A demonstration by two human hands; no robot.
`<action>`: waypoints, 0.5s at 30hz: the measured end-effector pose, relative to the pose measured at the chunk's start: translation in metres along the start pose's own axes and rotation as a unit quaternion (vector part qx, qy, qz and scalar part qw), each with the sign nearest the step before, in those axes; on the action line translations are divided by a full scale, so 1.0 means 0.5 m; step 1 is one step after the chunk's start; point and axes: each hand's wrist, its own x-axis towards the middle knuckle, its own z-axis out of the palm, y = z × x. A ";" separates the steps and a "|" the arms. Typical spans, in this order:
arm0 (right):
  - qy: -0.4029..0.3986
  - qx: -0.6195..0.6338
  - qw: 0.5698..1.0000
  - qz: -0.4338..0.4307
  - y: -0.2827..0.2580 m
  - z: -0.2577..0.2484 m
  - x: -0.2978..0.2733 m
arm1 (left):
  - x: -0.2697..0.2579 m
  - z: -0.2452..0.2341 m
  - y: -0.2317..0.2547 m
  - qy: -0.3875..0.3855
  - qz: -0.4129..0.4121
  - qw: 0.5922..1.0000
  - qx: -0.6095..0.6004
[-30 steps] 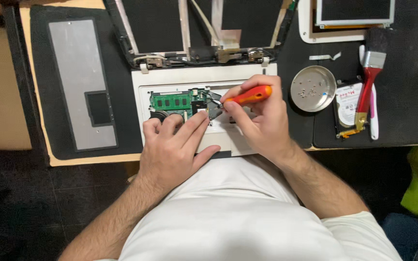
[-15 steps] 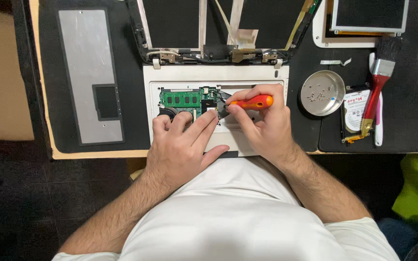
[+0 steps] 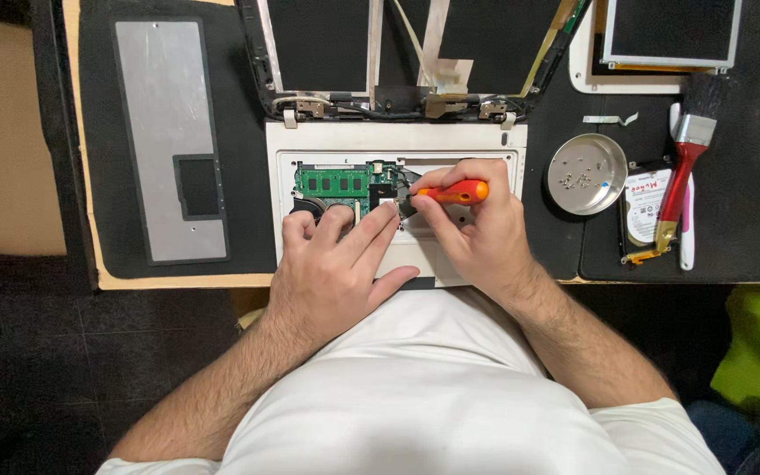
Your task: The person places a white plastic laptop chassis over the exposed motherboard and aligns it. They then use a screwdriver to secure the hard drive into the chassis, tightening several screws to fasten it in place.
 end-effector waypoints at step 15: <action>-0.036 0.021 0.997 -0.062 0.015 -0.004 0.000 | 0.001 -0.005 0.001 -0.002 0.010 1.000 0.007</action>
